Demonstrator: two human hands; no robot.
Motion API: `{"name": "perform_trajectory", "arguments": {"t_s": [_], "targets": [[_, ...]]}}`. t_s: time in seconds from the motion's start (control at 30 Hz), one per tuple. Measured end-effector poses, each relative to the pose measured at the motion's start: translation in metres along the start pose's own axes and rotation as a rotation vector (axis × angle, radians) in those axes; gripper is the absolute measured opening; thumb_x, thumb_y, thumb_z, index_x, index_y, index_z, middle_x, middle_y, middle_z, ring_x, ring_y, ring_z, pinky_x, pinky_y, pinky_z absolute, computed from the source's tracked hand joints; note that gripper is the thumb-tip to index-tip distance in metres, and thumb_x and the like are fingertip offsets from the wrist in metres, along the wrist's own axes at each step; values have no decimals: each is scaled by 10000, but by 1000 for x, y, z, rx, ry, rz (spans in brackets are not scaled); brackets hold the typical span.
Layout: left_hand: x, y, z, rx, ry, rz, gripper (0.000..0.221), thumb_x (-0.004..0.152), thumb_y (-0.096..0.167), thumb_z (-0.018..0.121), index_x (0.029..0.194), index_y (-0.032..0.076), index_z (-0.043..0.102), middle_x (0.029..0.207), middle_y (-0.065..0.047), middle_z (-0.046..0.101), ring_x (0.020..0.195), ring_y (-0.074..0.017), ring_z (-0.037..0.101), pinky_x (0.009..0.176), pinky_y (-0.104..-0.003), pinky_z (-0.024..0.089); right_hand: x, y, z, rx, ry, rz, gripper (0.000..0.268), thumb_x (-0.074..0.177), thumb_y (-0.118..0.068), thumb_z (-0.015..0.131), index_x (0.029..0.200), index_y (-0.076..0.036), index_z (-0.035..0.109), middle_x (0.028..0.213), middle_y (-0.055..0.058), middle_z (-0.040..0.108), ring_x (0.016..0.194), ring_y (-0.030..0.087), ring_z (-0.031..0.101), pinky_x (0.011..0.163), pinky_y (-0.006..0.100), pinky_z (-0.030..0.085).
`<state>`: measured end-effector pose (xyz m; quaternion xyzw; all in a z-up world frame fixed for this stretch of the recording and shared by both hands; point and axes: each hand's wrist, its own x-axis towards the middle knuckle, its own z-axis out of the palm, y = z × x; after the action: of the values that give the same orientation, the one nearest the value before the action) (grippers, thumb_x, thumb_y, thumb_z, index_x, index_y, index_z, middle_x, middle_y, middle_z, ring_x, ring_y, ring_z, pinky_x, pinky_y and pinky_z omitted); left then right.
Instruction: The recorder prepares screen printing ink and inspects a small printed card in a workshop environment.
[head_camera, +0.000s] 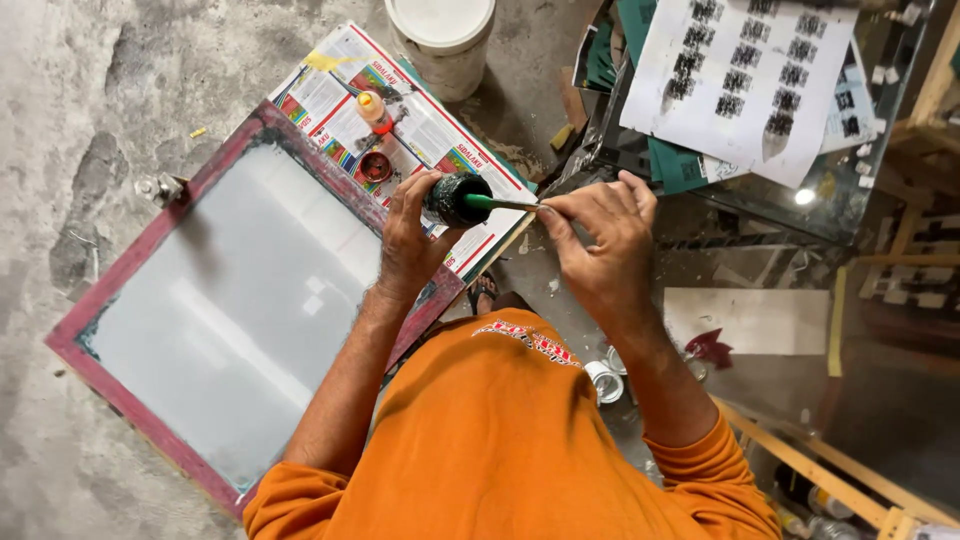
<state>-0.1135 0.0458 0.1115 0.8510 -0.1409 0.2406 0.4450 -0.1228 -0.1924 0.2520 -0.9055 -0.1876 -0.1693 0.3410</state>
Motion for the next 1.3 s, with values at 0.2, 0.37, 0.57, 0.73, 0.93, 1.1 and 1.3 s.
{"name": "perform_trajectory", "arguments": {"t_s": [0.2, 0.37, 0.57, 0.73, 0.93, 1.1, 1.3], "targets": [[-13, 1, 3, -76, 79, -58, 783, 752, 103, 952, 1383, 60, 489, 1344, -171, 587, 1283, -355, 596, 1091, -434, 527, 8, -16, -11, -54, -42, -71, 75, 975, -158, 789, 998, -114, 732, 961, 6, 684, 972, 208, 635, 1150, 446, 361], [-25, 5, 6, -163, 124, -106, 789, 731, 124, 957, 1368, 53, 496, 1303, -150, 602, 1231, -334, 614, 1063, -417, 530, 10, -31, -18, -74, -85, -52, 80, 976, -162, 786, 1005, -105, 739, 930, 7, 666, 919, 189, 624, 1177, 470, 352], [-44, 5, 13, -293, 139, -123, 755, 771, 99, 939, 1386, 54, 503, 1305, -150, 598, 1230, -322, 629, 1067, -402, 521, 4, -42, -16, -105, -112, -72, 78, 994, -171, 784, 1012, -105, 745, 950, 6, 676, 945, 198, 623, 1194, 476, 350], [-57, 0, 13, -324, 99, -120, 775, 742, 10, 885, 1411, 65, 498, 1390, -152, 590, 1337, -335, 584, 1157, -413, 485, -5, -46, -11, -142, -152, -102, 70, 989, -163, 805, 1015, -128, 751, 974, -9, 685, 962, 175, 633, 1222, 507, 335], [-63, 2, 2, -362, 126, -118, 801, 763, -5, 901, 1427, 87, 461, 1470, -151, 540, 1412, -332, 531, 1221, -414, 450, -13, -52, 3, -180, -216, -229, 114, 963, -154, 829, 1037, -127, 746, 982, -12, 678, 1013, 186, 642, 1231, 520, 323], [-69, -1, 5, -361, 107, -153, 788, 765, -2, 896, 1427, 83, 478, 1444, -138, 556, 1392, -320, 546, 1203, -408, 464, -9, -42, 34, -298, -259, -409, 129, 947, -139, 842, 1045, -131, 759, 940, -15, 656, 989, 182, 639, 1209, 545, 312], [-78, 0, 14, -504, -21, -307, 750, 779, 36, 883, 1426, 82, 507, 1365, -127, 617, 1298, -297, 631, 1093, -384, 529, 11, -13, 66, -418, -435, -638, 125, 918, -98, 785, 1025, -148, 745, 924, -35, 640, 991, 172, 643, 1211, 554, 297]]}}
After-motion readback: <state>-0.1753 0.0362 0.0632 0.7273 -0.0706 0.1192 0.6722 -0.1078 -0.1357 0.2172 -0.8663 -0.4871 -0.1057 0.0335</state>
